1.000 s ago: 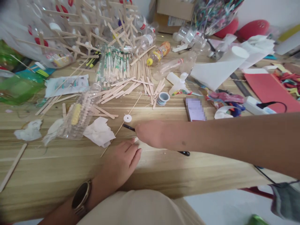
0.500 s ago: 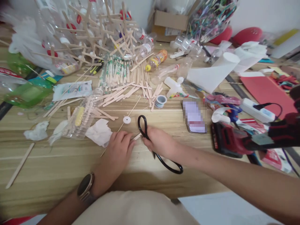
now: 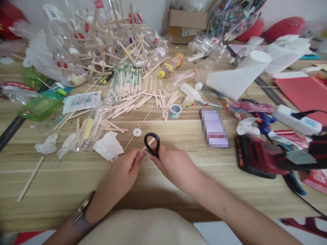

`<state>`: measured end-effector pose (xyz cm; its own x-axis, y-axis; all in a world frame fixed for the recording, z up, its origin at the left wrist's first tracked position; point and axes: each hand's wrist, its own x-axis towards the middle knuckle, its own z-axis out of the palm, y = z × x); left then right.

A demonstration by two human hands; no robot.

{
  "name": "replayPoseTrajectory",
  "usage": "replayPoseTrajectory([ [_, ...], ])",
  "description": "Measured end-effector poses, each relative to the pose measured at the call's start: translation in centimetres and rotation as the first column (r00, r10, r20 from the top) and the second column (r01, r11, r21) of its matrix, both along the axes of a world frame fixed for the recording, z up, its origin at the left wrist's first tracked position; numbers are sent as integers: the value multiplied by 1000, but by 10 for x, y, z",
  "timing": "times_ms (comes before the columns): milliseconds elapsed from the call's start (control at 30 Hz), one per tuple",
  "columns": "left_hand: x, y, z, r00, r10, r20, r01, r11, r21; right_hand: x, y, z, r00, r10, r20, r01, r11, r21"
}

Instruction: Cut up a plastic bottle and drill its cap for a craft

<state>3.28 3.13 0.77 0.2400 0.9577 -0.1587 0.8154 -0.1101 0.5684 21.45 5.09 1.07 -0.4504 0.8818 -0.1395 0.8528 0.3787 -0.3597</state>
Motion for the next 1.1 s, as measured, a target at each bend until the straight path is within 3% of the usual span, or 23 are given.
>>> replayPoseTrajectory([
  [67,0,0,1,1000,-11,5,11,999,49,1,-1,0,999,26,48,-34,982,183],
  [167,1,1,1,998,-28,-62,39,981,191,0,0,1,995,98,31,-102,902,419],
  [233,1,3,0,994,-34,-103,65,947,313,-1,1,1,989,147,-4,-125,853,507],
  [300,1,4,-1,992,-36,-125,86,901,425,-4,4,0,986,143,-84,-78,845,529],
  [367,1,5,-3,990,-36,-137,103,841,531,-6,6,-2,962,72,-263,42,913,406],
  [433,1,6,-5,989,-39,-145,120,786,606,-8,8,-3,882,-53,-468,117,987,110],
  [500,0,8,-6,988,-54,-144,134,765,630,-8,10,-5,804,-159,-573,102,986,-130],
  [567,-1,10,-6,988,-66,-139,137,789,599,-6,12,-8,814,-126,-567,90,992,-91],
  [667,-3,12,-2,990,-100,-101,137,868,478,-1,14,-14,905,86,-416,30,964,266],
  [733,-5,13,0,989,-117,-86,143,898,416,0,15,-16,918,138,-373,0,938,347],
  [767,-5,13,0,989,-122,-87,147,900,411,-1,15,-16,906,108,-409,20,955,295],
  [833,-5,13,1,988,-121,-101,153,885,440,-3,13,-14,843,-31,-537,63,997,42],
  [900,-5,13,1,987,-119,-109,157,871,466,-6,12,-13,766,-161,-622,48,980,-195],
  [933,-5,13,1,986,-118,-116,158,873,461,-7,11,-14,755,-171,-632,42,976,-215],
  [1000,-6,14,1,984,-120,-129,165,889,427,-7,11,-18,813,-54,-580,55,998,-16],
  [1100,-9,16,4,979,-139,-146,184,910,371,-4,11,-23,909,136,-393,14,934,356],
])
